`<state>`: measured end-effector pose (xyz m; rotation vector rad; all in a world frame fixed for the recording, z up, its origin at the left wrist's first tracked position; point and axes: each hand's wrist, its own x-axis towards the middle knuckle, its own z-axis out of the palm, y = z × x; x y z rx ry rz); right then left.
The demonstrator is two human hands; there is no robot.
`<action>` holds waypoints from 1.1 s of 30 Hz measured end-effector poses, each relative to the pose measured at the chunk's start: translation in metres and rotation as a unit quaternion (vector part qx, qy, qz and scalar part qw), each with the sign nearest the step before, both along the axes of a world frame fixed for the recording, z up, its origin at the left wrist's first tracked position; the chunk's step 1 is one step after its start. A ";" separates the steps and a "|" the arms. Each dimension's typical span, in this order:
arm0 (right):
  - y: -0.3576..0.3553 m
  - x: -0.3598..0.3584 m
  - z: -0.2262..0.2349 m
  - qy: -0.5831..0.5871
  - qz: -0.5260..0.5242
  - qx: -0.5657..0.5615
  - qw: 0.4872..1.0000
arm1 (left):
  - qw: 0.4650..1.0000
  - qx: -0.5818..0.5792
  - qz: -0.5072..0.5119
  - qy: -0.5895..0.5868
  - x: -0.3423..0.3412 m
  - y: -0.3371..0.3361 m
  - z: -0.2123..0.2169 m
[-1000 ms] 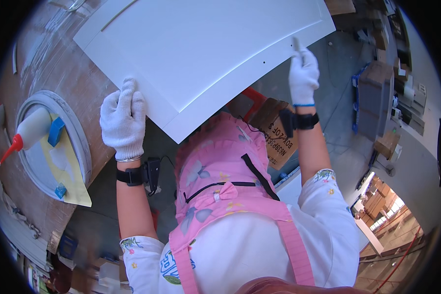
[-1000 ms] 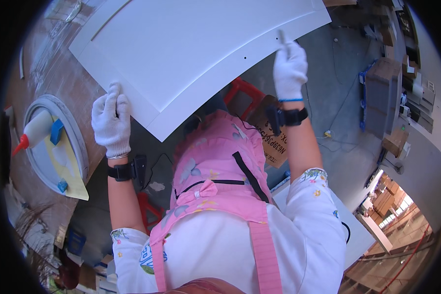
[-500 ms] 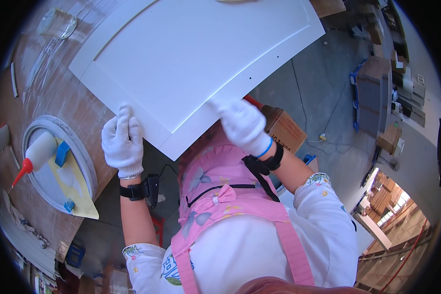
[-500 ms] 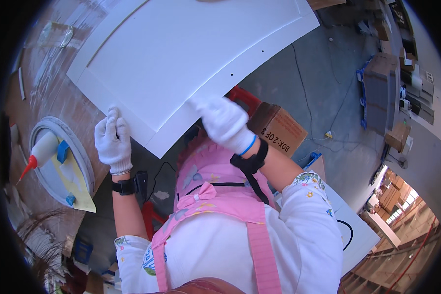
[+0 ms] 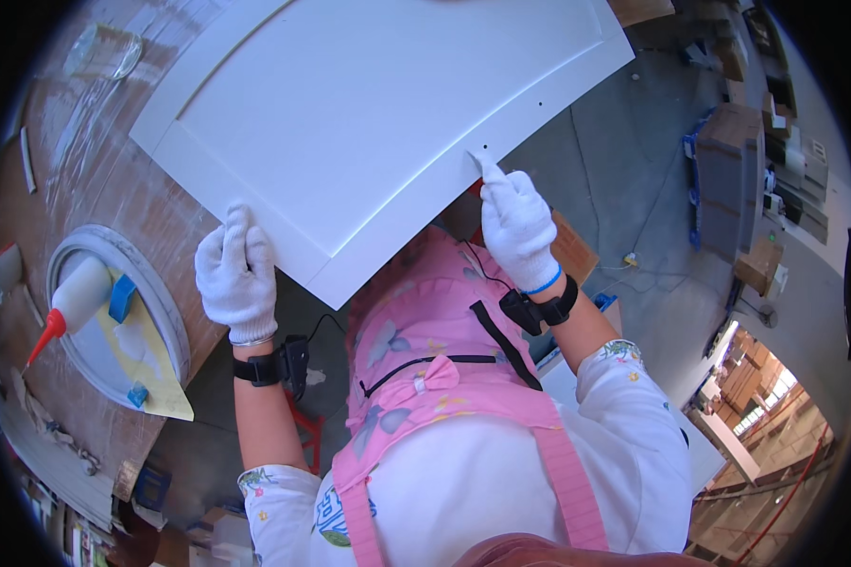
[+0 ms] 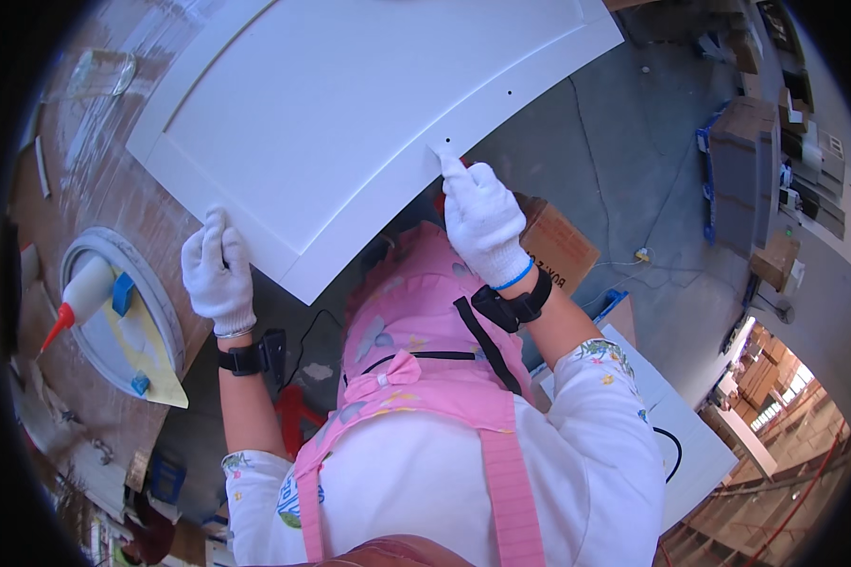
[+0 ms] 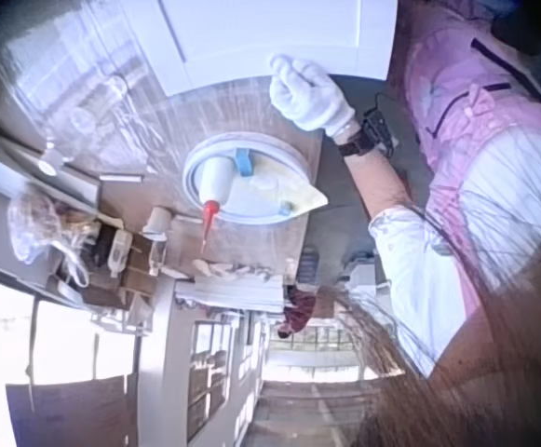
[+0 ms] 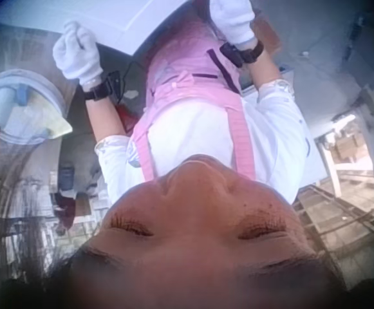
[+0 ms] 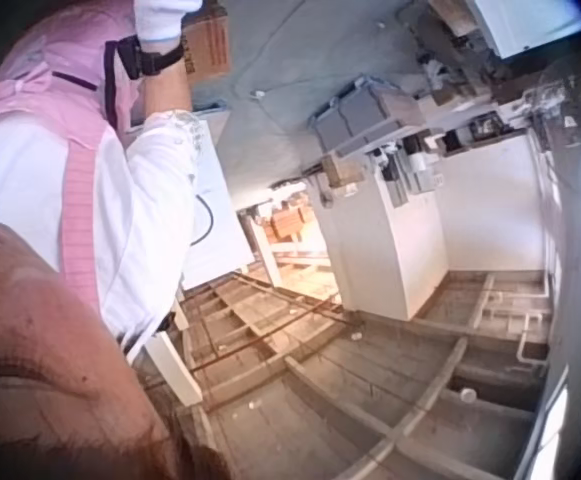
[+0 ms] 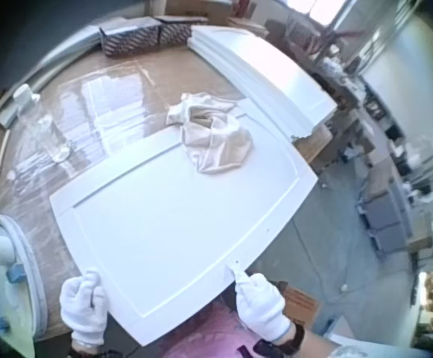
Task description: Cleaning and inspecting a white cabinet door panel using a cloth, scraper block, and cleaning solution.
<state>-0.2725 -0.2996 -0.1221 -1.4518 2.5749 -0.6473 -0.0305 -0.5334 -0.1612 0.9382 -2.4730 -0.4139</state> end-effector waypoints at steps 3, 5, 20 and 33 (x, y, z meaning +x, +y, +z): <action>0.002 -0.001 0.001 -0.011 -0.017 0.027 0.999 | 1.000 0.009 -0.002 -0.016 -0.001 0.001 0.002; 0.002 -0.007 0.000 0.020 0.001 0.033 0.999 | 1.000 0.000 0.001 0.006 0.000 0.001 -0.001; 0.011 -0.189 -0.033 0.160 -0.167 -0.043 0.972 | 1.000 -0.028 0.012 0.006 -0.001 0.000 0.000; -0.011 -0.260 -0.014 0.136 -0.078 -0.020 0.987 | 0.995 -0.008 0.100 -0.009 -0.013 0.003 0.008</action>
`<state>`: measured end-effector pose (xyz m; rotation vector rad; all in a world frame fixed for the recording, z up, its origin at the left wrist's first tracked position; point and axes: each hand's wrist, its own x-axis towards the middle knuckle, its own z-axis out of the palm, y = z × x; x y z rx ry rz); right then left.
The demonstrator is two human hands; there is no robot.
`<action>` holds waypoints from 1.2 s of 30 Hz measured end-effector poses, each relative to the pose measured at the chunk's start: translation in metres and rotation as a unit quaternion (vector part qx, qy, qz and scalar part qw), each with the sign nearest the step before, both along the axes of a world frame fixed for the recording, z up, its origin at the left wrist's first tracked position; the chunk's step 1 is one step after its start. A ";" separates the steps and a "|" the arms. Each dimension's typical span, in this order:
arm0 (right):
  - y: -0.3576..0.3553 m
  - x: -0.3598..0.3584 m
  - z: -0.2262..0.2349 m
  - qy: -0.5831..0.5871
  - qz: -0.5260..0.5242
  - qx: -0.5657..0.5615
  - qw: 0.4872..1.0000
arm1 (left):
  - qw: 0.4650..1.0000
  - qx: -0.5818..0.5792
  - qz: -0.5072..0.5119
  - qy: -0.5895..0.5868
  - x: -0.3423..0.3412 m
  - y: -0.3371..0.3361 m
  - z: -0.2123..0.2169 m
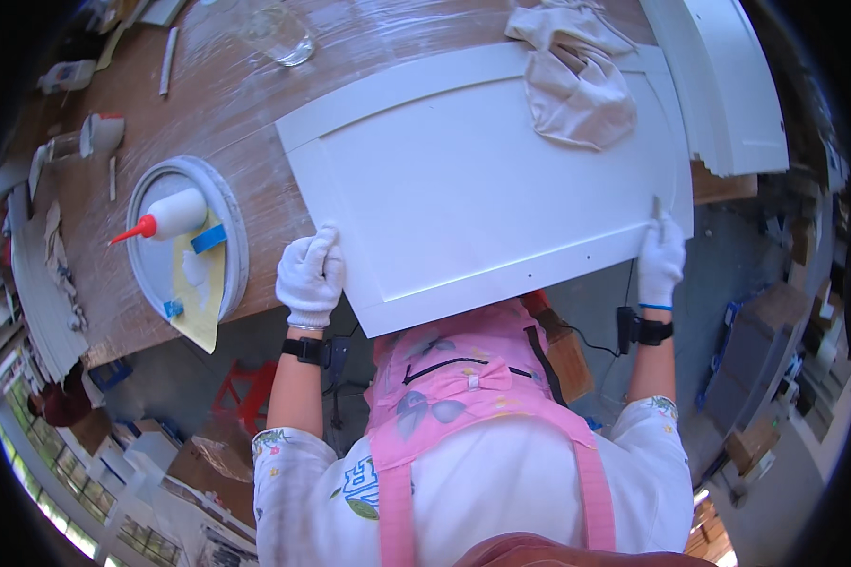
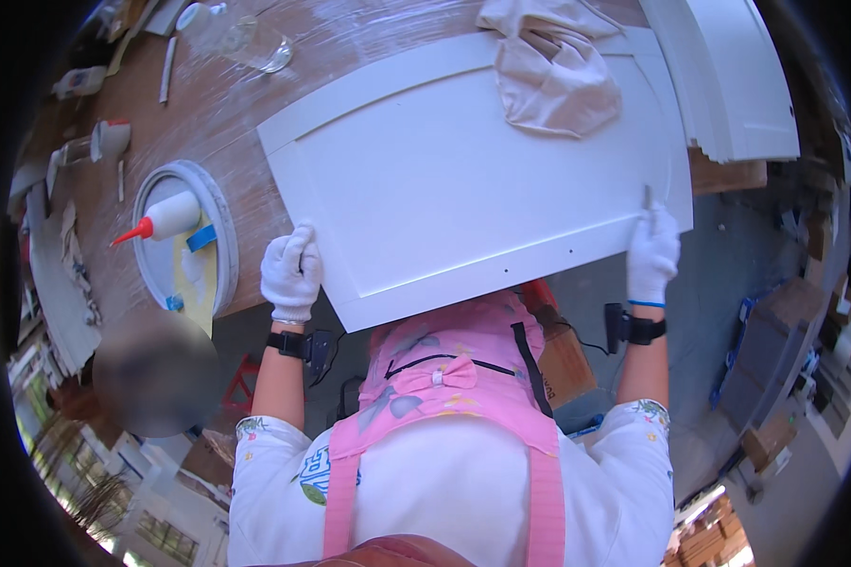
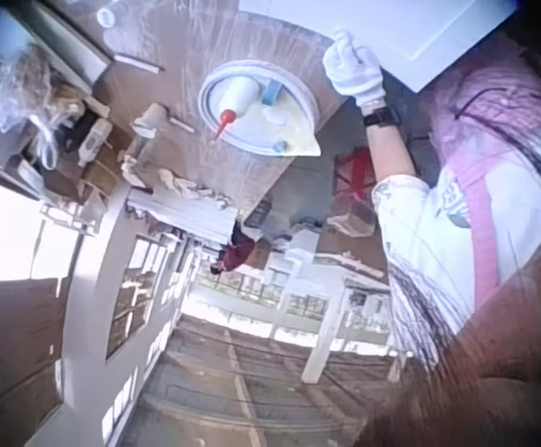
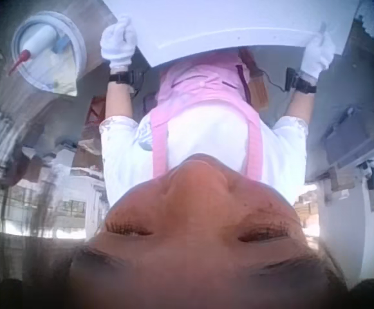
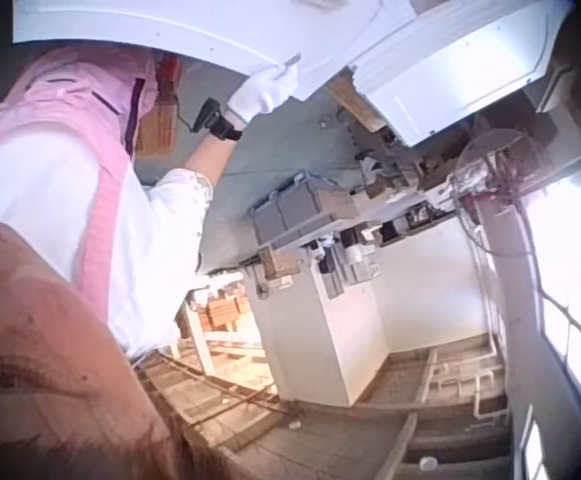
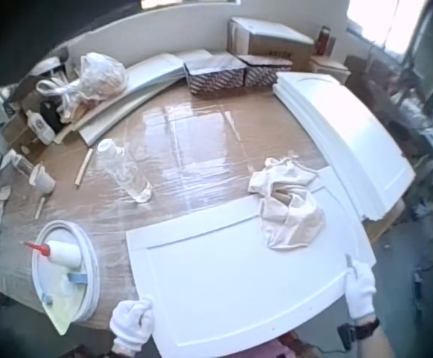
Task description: Cleaning and inspecting a white cabinet door panel using a cloth, scraper block, and cleaning solution.
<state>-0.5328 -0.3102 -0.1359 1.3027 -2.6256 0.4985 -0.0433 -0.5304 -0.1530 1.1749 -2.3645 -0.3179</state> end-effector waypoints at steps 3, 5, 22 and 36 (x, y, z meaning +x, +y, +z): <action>-0.050 -0.009 0.038 -0.159 -0.005 -0.075 0.984 | 0.999 -0.008 0.047 0.021 -0.004 0.001 -0.008; -0.094 0.022 0.055 -0.215 0.094 -0.089 0.968 | 0.996 0.005 0.088 0.025 -0.008 0.002 -0.009; -0.406 0.088 0.061 0.156 0.272 0.009 0.950 | 0.989 0.026 0.145 0.031 -0.007 0.001 -0.009; -0.273 0.098 0.018 -0.180 0.248 -0.077 0.949 | 0.989 0.034 0.142 0.034 -0.004 0.005 -0.006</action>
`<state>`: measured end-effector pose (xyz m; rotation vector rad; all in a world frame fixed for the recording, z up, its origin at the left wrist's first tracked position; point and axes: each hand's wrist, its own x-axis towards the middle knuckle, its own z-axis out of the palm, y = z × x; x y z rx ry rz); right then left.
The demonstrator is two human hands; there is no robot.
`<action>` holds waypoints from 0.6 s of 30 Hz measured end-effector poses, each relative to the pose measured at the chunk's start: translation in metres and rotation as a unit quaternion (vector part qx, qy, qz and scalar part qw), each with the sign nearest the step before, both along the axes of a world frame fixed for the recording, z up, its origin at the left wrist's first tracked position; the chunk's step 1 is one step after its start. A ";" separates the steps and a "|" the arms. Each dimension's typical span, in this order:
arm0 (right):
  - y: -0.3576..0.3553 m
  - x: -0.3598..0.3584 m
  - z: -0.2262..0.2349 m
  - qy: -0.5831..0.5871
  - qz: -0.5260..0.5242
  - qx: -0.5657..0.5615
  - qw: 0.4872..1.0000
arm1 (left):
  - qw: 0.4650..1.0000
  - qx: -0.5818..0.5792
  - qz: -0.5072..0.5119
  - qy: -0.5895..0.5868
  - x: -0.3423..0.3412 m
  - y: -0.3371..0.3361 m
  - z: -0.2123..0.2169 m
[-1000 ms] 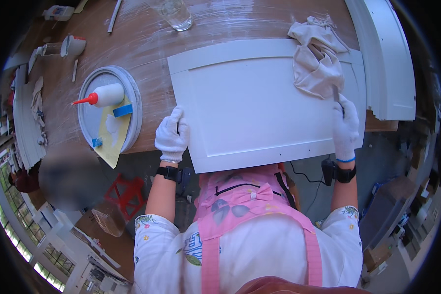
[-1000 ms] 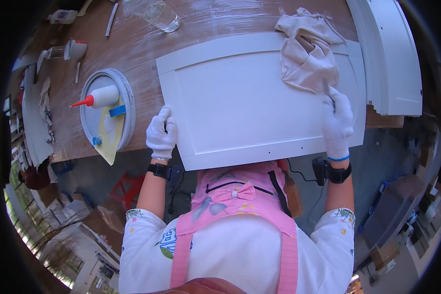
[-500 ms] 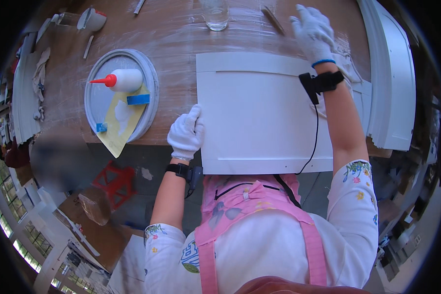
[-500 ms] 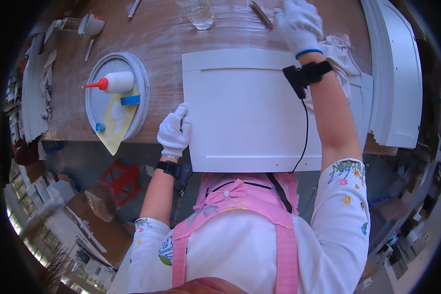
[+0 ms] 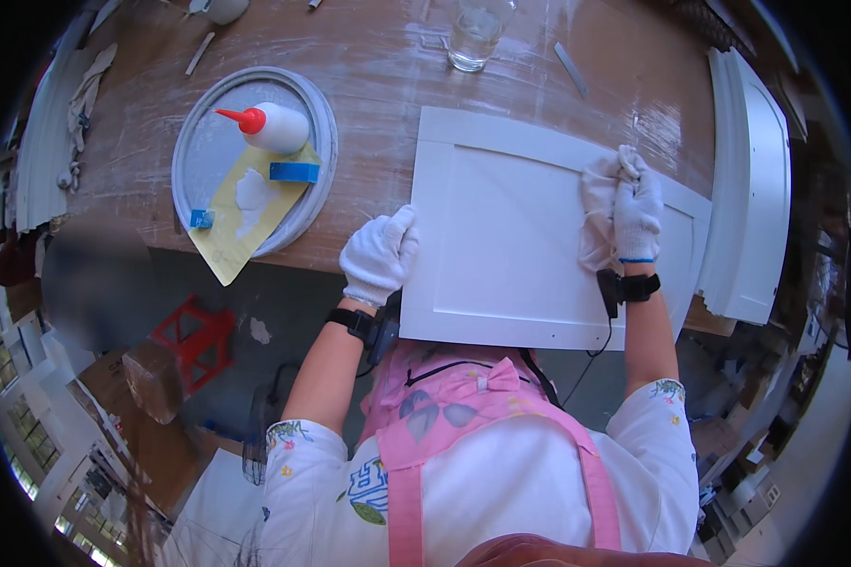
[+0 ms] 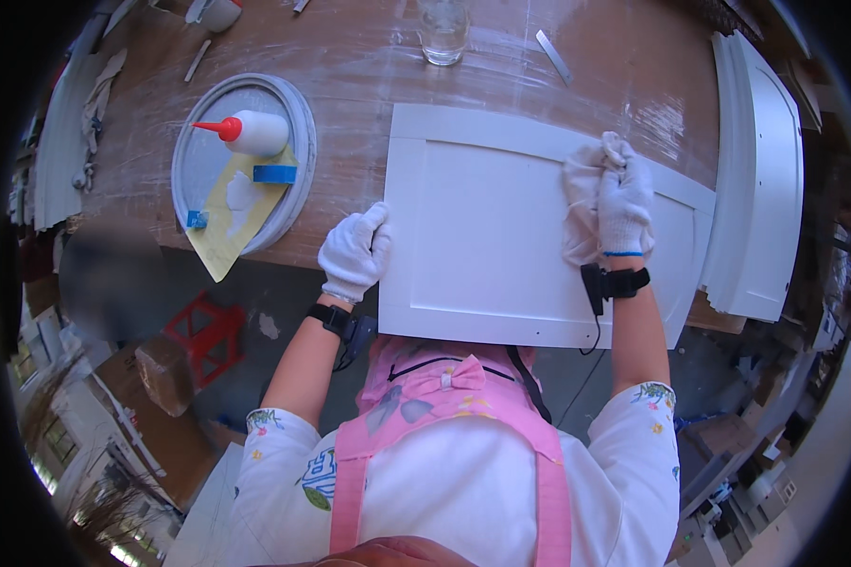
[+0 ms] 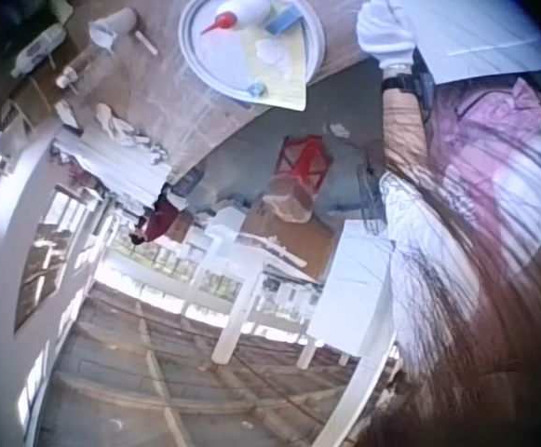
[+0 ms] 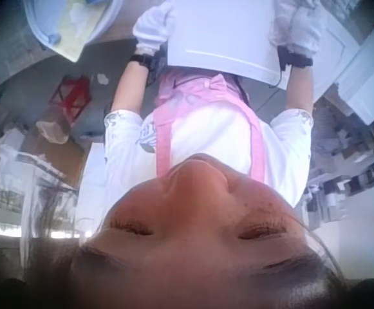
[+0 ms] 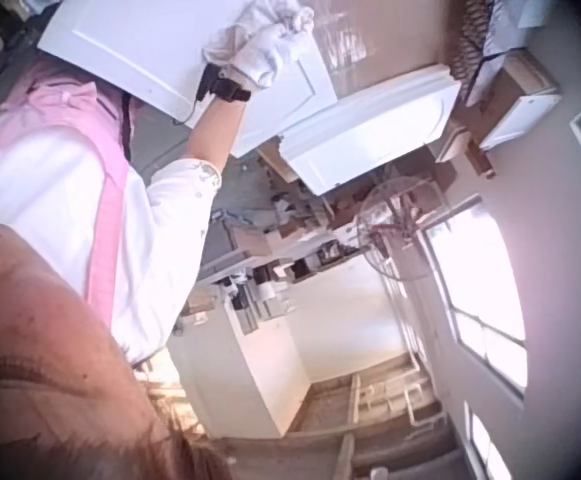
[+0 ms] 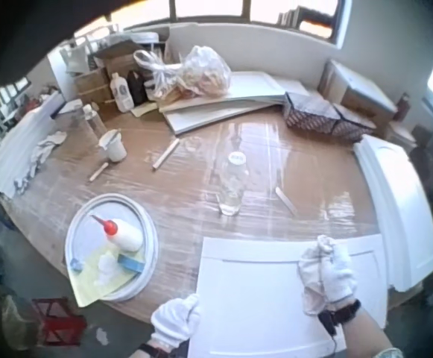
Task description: Cleaning and inspecting a white cabinet door panel using a cloth, scraper block, and cleaning solution.
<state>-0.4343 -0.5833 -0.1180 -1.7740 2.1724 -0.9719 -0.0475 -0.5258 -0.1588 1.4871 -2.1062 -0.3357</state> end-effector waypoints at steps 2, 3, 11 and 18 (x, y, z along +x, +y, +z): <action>0.001 0.037 0.005 -0.177 0.055 0.027 0.982 | 1.000 0.004 0.003 0.003 -0.002 -0.001 0.000; 0.000 0.054 0.006 -0.179 0.053 0.077 0.979 | 1.000 0.011 0.002 0.003 -0.002 0.000 0.000; 0.076 0.194 -0.001 0.120 0.388 0.070 0.911 | 0.990 0.031 -0.001 0.140 0.003 -0.005 -0.002; 0.071 0.078 0.066 -0.408 0.115 0.244 0.872 | 0.956 0.161 0.061 0.236 0.022 0.021 -0.004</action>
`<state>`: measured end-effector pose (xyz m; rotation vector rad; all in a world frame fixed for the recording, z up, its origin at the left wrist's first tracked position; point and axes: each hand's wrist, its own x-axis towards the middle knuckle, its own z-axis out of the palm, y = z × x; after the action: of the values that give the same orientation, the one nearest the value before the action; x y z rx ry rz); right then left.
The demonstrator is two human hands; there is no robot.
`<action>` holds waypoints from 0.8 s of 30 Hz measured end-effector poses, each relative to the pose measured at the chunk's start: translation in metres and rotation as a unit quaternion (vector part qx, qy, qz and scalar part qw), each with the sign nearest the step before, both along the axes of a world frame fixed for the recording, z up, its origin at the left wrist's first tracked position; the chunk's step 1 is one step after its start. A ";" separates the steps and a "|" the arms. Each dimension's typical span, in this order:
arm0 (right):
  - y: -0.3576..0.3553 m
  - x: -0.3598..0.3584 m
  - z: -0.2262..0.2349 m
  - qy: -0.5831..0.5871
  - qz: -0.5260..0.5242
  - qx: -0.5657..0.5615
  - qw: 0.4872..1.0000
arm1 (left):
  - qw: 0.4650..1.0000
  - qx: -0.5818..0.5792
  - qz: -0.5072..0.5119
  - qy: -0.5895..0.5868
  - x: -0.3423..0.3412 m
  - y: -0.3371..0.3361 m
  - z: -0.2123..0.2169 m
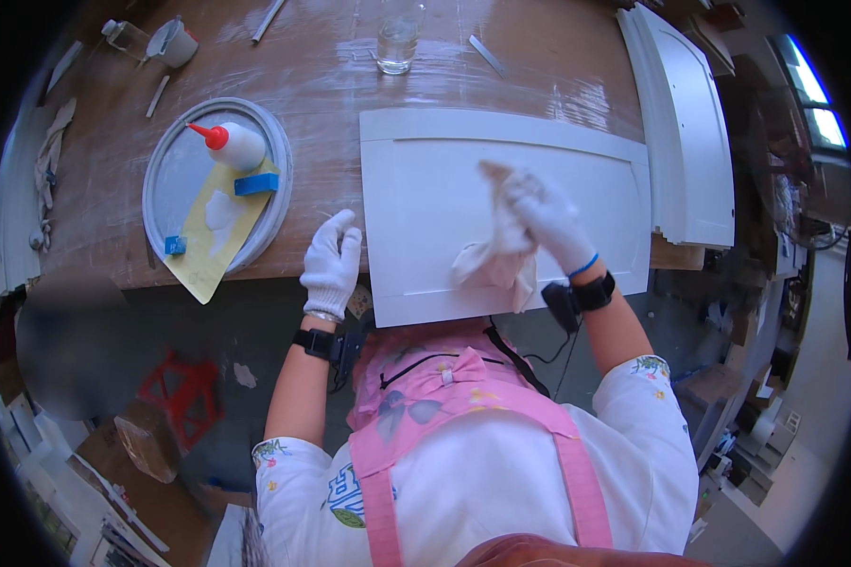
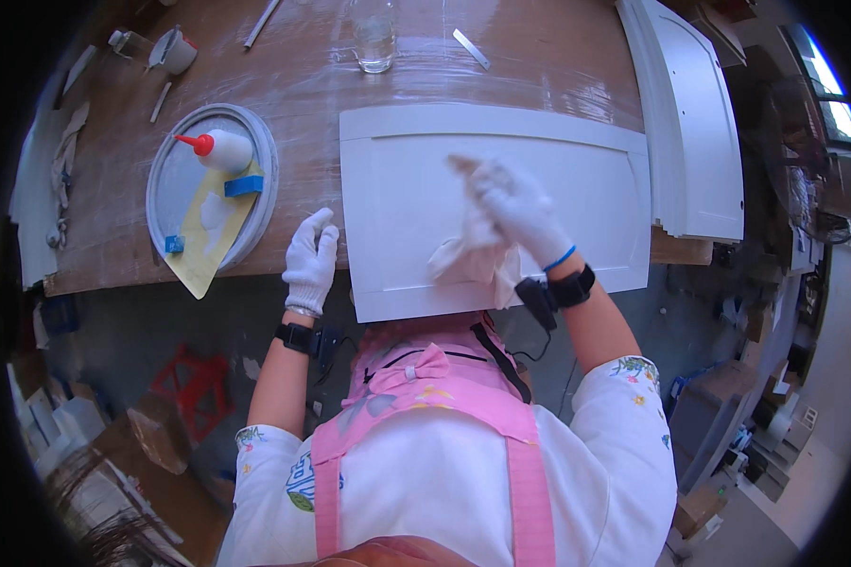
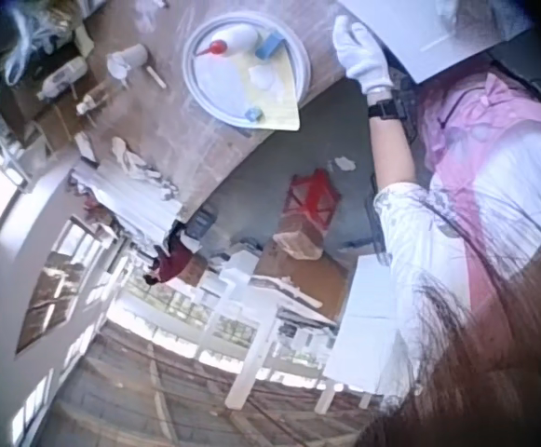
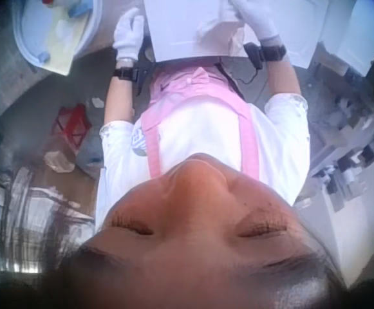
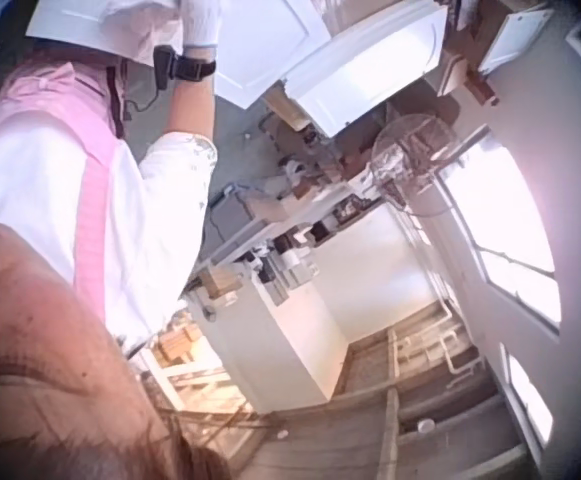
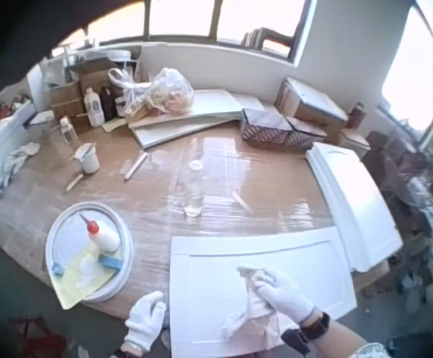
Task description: Cleaning and inspecting a white cabinet door panel using a cloth, scraper block, and cleaning solution.
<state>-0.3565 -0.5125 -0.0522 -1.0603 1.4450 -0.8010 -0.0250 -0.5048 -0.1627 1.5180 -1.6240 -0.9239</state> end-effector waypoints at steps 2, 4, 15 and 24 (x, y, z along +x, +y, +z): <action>-0.027 -0.070 -0.023 0.260 -0.142 -0.051 0.954 | 0.995 0.090 0.007 0.030 0.006 0.026 0.004; -0.040 -0.096 -0.037 0.475 -0.163 -0.065 0.862 | 0.981 0.185 0.012 0.055 0.007 0.053 0.021; 0.073 0.112 -0.034 0.125 0.423 -0.107 0.891 | 0.975 0.187 -0.095 0.079 0.022 0.094 -0.025; 0.026 -0.129 -0.017 0.279 -0.245 0.047 0.927 | 0.887 0.432 -0.075 0.145 0.002 0.091 0.038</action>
<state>-0.4860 -0.4867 -0.0689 -0.8969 2.2733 -0.7941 -0.0228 -0.4134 -0.1251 1.6799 -1.1512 -2.0427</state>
